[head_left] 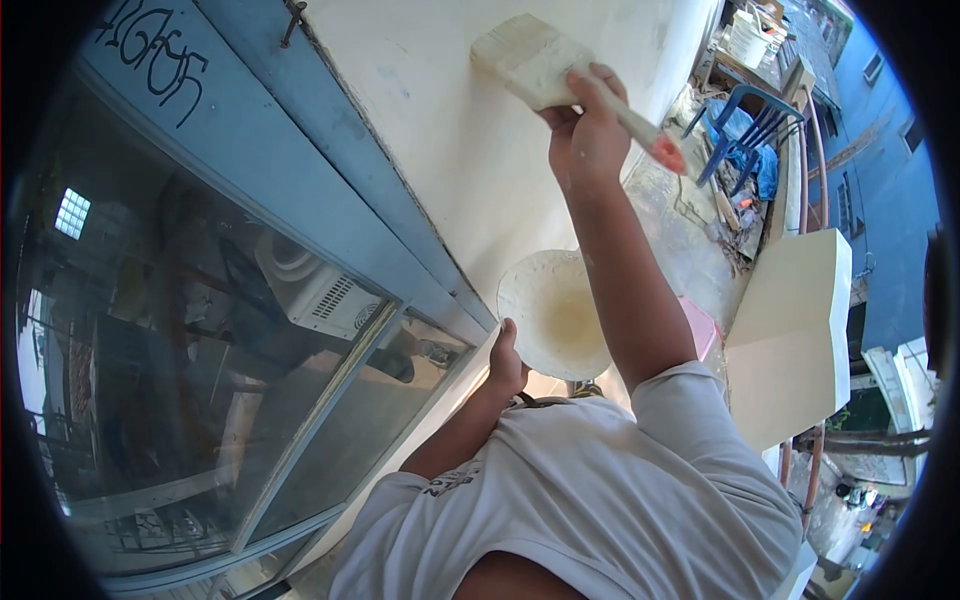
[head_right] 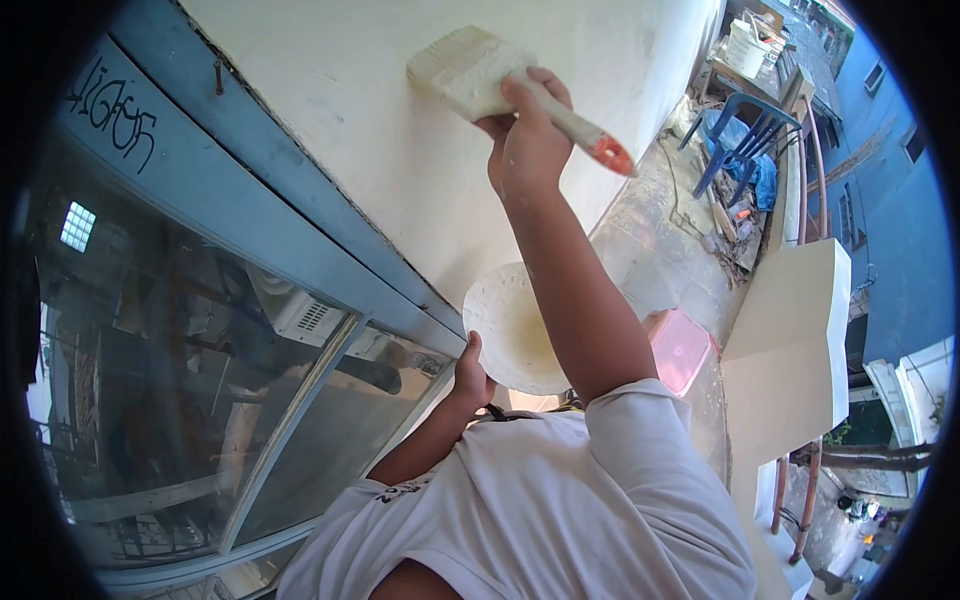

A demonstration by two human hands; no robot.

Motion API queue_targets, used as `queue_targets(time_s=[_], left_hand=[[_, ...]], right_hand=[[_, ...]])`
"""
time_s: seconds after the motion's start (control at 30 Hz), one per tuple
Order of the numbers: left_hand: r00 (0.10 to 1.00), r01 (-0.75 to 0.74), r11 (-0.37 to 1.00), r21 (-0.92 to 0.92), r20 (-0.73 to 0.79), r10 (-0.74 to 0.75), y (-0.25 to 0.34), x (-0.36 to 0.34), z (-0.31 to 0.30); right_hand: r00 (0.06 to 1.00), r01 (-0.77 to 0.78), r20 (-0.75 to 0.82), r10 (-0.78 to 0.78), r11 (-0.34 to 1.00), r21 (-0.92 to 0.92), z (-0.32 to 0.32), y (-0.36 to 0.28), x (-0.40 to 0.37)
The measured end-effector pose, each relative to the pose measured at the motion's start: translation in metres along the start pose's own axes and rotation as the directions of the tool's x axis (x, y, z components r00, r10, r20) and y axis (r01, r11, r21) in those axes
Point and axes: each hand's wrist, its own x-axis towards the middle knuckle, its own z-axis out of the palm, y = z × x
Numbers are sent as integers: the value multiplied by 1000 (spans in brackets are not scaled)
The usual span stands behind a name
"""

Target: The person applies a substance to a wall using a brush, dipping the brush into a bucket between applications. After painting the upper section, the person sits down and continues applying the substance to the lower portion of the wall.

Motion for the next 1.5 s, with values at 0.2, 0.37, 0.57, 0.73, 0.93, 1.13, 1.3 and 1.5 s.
queue_targets(time_s=[0.2,0.37,0.57,0.73,0.93,1.13,1.3,1.5], left_hand=[[999,24,999,31,-47,-23,-2,2,-27],[998,46,998,41,-34,-45,2,-7,-21],[997,54,998,34,47,-56,7,-15,-23],[996,59,998,29,58,-61,12,-19,-34],[998,51,998,35,26,-52,19,-21,-42],[995,95,995,18,41,-95,26,-28,-37],[996,40,999,24,80,-42,29,-31,-45],[997,63,998,25,52,-65,26,-32,-48]], right_hand=[[961,-211,-240,133,918,-335,-116,41,-53],[988,-114,-123,91,975,-190,-27,36,-49],[990,123,75,-123,992,-2,35,-23,-35],[972,-168,-188,137,972,-161,-53,49,-76],[977,-120,-190,95,985,-124,-24,14,-85],[1000,-3,-9,2,998,-67,39,10,-71],[990,-108,-106,93,983,-145,9,6,-83],[1000,19,5,-19,999,47,59,-8,-74]])
